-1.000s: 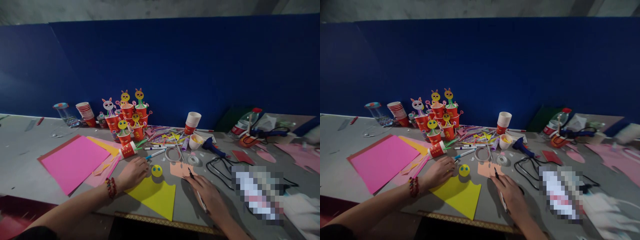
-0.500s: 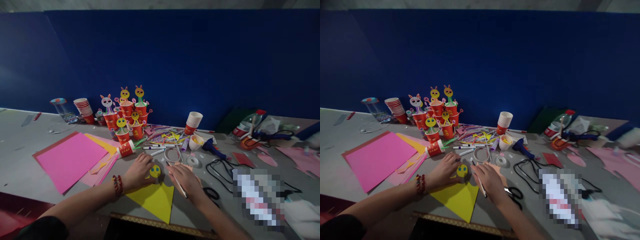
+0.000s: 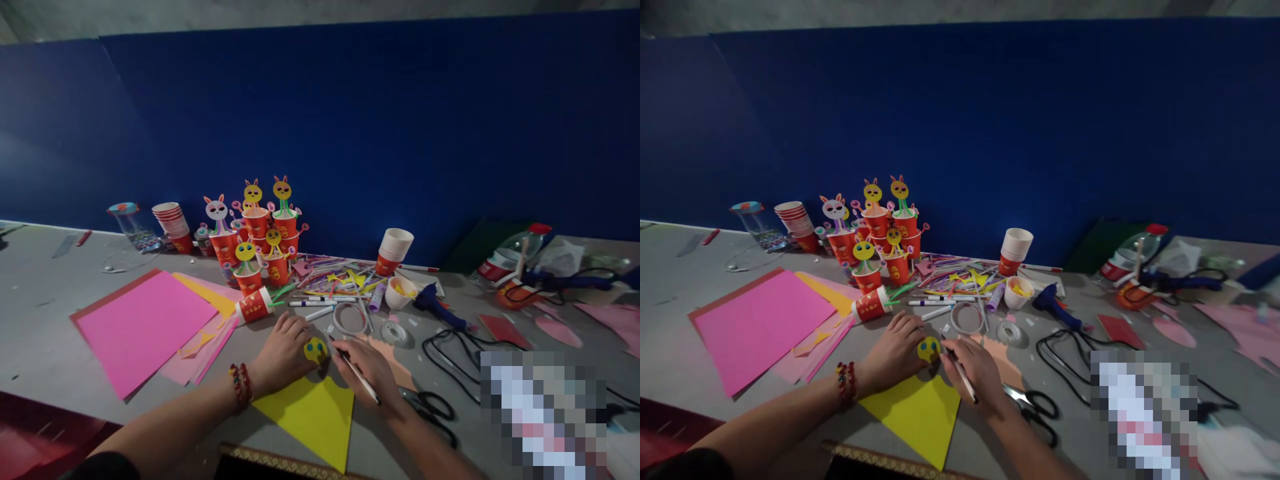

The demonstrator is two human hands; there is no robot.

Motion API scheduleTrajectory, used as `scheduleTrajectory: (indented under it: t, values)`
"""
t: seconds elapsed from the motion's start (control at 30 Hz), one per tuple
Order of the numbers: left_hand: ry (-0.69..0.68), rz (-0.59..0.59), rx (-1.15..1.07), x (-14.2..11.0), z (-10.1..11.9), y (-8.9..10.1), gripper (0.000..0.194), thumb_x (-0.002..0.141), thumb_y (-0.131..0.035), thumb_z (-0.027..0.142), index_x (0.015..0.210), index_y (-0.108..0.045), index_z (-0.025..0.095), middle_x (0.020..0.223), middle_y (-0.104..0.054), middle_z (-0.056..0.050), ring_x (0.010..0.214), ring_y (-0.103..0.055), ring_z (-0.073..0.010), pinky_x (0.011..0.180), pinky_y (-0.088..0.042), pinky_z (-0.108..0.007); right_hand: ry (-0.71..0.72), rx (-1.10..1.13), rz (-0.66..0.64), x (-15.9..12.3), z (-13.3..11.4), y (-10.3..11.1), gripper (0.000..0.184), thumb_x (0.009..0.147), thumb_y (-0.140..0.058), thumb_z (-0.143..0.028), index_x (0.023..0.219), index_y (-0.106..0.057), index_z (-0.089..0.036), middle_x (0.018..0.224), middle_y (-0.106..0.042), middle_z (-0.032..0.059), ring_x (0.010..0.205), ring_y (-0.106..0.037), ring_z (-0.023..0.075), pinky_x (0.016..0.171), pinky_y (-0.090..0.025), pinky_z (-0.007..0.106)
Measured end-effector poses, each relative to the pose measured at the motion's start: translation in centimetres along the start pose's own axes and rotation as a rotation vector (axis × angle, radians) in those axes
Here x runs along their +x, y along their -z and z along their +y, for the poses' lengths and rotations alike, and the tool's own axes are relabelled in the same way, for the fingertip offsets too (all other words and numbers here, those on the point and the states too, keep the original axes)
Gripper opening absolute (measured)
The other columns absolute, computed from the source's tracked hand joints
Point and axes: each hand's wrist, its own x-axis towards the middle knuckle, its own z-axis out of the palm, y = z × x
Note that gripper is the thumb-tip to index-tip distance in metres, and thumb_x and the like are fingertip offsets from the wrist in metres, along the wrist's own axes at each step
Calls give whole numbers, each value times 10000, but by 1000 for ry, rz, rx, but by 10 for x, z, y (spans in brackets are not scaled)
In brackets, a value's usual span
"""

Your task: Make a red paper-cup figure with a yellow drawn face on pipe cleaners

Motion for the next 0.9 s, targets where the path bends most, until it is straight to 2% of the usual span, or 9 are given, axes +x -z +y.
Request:
scheduleTrajectory:
  t: [0.17,0.33,0.4,0.47,0.6,0.73,0.9]
  values:
    - [0,-7,-21,-2,1,0,431,772,-795,437,1066,-618,175,1246,-616,-140,1245,-525,-348,1147,-303,-571,-170,118,-6,0,6,-2,189,990,-523,-327,1084,-659,-235,988,-754,55,861,-715,219,723,-543,294]
    - [-19,25,-72,-1,-1,3,472,736,-818,419,1075,-604,170,1204,-623,-141,1190,-549,-348,1122,-342,-577,-207,141,23,0,12,-2,202,972,-544,-294,1127,-666,-252,1063,-748,64,933,-715,221,754,-560,276]
    - [-25,54,-111,0,-6,5,419,775,-786,383,1082,-598,169,1208,-617,-144,1178,-547,-337,1079,-401,-544,-179,143,6,1,13,-1,203,968,-535,-265,1116,-674,-259,1070,-743,66,966,-706,224,772,-562,279]
    - [-26,86,-141,1,-12,8,287,859,-704,313,1081,-593,169,1208,-610,-141,1166,-544,-310,1028,-453,-489,-164,143,-11,3,13,1,205,963,-533,-255,1110,-676,-258,1071,-741,72,985,-699,233,780,-565,288]
    - [-20,113,-139,1,-20,19,120,971,-537,205,1066,-601,171,1174,-616,-116,1121,-551,-254,977,-488,-405,-231,187,-4,2,14,2,211,966,-547,-314,1121,-672,-246,1067,-743,84,933,-714,232,742,-579,290]
    - [-70,49,22,7,-17,30,154,992,-492,188,1047,-635,177,1119,-645,-100,1113,-559,-254,993,-471,-417,-269,254,32,-1,18,2,233,961,-553,-368,1107,-673,-231,1036,-756,100,891,-725,243,713,-583,302]
    - [-121,-90,323,37,-16,35,135,940,-576,175,1031,-672,147,1081,-677,-108,1107,-565,-277,1036,-409,-437,-309,338,68,-3,22,-1,218,949,-565,-394,1062,-623,-217,941,-755,93,803,-728,228,659,-569,291]
